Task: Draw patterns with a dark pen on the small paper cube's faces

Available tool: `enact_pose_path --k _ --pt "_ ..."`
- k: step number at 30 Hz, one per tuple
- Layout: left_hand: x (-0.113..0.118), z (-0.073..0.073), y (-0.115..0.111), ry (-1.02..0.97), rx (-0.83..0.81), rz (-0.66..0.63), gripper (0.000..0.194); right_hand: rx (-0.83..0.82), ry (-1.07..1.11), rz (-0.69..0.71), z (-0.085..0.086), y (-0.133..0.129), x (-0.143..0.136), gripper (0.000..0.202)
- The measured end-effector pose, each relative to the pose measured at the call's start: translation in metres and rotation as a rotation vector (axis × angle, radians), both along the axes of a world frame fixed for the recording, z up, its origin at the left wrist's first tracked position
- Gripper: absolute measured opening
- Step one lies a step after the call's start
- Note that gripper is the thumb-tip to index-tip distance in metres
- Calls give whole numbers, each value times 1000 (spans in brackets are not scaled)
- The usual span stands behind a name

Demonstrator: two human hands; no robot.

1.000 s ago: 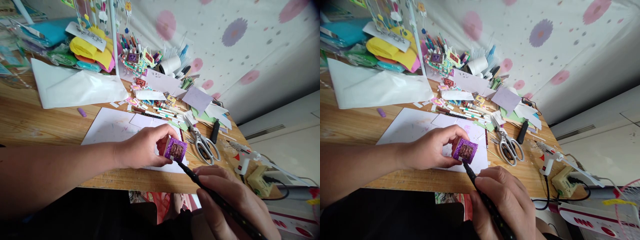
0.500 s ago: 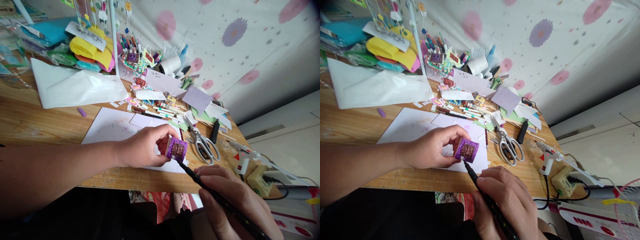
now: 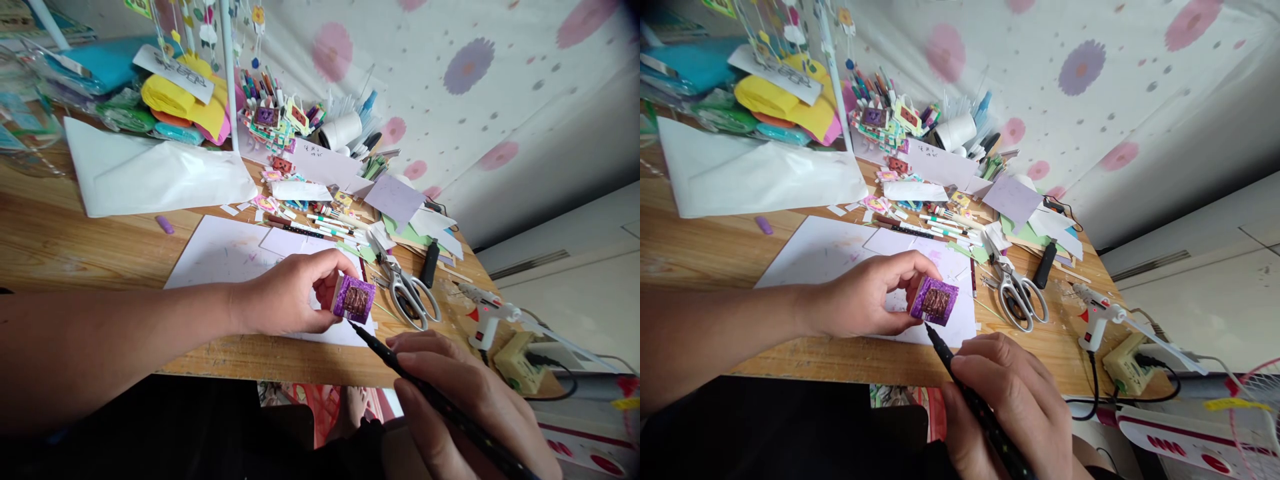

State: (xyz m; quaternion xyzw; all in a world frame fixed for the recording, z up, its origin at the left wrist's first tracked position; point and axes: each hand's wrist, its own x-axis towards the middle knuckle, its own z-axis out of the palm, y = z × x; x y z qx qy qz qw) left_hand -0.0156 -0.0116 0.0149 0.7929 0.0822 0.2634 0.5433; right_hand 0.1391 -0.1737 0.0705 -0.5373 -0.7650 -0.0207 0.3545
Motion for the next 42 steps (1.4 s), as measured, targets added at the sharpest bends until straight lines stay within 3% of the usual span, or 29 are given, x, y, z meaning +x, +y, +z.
enact_pose_path --k 9,27,31,42 --pt "0 1 -1 4 -4 0 39 26 -3 -56 -1 -1 -2 20" --pt "0 1 -1 14 22 2 37 47 -4 -16 -2 1 -5 24" --pt "1 2 -1 21 22 4 38 30 16 -73 -1 1 -6 20" --pt "1 1 0 4 18 -5 37 62 5 -29 1 1 -3 22"
